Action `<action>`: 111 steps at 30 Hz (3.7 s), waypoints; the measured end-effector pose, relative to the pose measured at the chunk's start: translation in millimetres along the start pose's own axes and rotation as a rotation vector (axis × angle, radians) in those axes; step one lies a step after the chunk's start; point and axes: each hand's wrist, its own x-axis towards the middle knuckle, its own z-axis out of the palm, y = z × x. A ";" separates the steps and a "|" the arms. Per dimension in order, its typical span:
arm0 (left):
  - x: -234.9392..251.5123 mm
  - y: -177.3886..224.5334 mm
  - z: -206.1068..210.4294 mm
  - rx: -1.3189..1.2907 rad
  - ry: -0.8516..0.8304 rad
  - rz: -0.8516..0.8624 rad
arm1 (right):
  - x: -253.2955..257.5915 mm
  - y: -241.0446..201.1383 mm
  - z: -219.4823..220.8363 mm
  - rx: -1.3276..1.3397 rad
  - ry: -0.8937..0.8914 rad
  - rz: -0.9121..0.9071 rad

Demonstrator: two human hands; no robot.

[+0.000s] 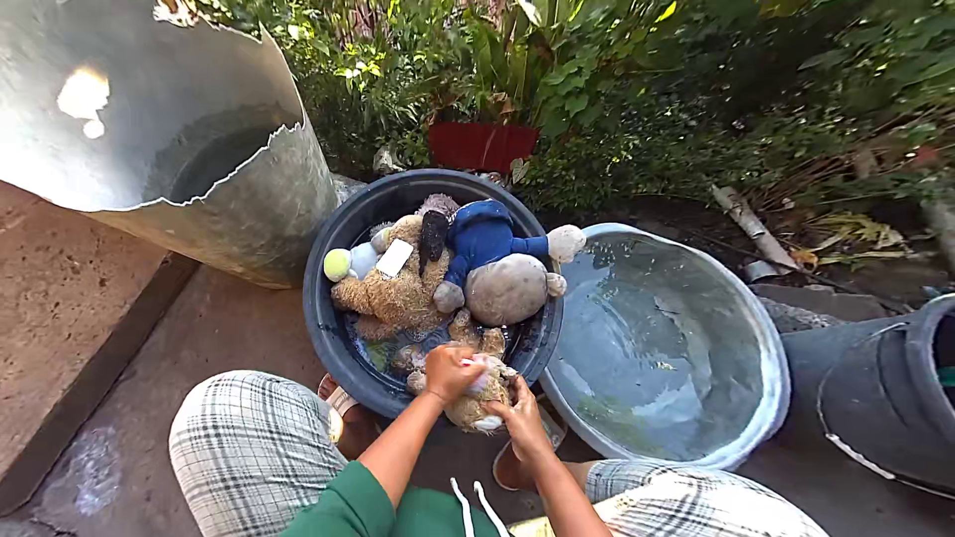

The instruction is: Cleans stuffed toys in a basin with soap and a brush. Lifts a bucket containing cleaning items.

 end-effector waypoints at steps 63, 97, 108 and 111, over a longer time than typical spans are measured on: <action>28.4 33.2 4.1 -0.179 0.140 0.248 | 33.2 -14.1 7.5 -0.380 0.060 -0.235; 61.4 -49.5 -31.6 0.431 -0.375 -0.479 | 28.8 -57.5 -12.2 -0.325 0.065 -0.312; 75.9 -97.9 20.5 0.496 -0.380 -0.646 | 44.6 -45.8 -18.0 -0.512 -0.102 -0.244; 79.9 -112.9 5.1 0.229 -0.312 -0.471 | 47.6 -42.0 -21.7 -0.423 -0.112 -0.233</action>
